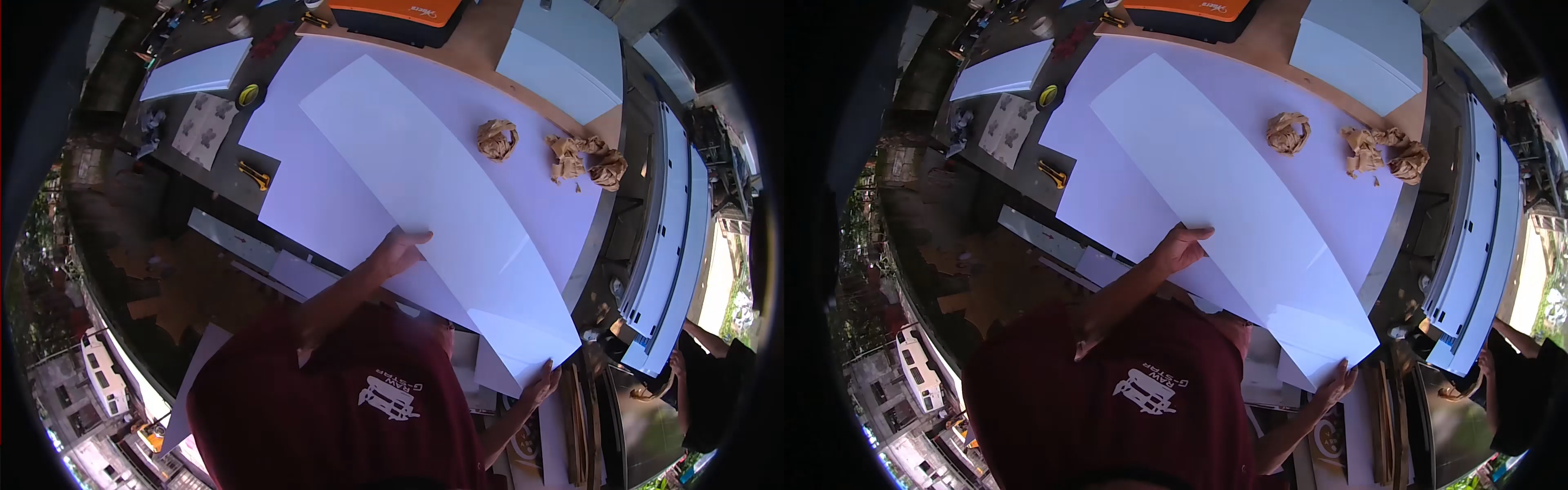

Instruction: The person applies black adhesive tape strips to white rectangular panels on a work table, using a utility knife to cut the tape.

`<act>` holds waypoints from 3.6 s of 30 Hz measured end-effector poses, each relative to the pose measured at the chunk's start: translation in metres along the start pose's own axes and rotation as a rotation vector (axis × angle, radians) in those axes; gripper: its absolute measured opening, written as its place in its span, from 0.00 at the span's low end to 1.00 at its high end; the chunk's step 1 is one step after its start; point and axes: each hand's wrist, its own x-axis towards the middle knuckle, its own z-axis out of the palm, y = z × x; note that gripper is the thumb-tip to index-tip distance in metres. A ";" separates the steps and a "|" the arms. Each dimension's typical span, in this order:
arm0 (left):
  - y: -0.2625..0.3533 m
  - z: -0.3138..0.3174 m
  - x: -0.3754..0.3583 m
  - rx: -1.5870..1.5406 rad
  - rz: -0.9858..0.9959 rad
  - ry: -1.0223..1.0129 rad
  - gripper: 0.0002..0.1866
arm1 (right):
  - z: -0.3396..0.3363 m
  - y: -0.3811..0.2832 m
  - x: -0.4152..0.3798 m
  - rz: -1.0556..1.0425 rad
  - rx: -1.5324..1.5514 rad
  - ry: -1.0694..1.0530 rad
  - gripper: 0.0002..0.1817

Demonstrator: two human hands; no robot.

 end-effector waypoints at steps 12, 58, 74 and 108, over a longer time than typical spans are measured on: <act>0.064 -0.106 0.004 0.131 0.027 0.173 0.27 | 0.117 0.043 0.109 -0.038 -0.070 -0.251 0.28; 0.481 -0.218 -0.122 2.313 0.990 0.453 0.19 | 0.730 -0.083 -0.345 -1.408 -0.634 -1.179 0.23; 0.391 -0.130 -0.135 1.932 0.712 -0.021 0.21 | 0.576 -0.190 -0.259 0.063 0.209 -0.896 0.13; -0.016 0.137 0.141 1.879 -0.694 -0.566 0.19 | 0.166 -0.061 0.009 0.139 0.151 -0.088 0.14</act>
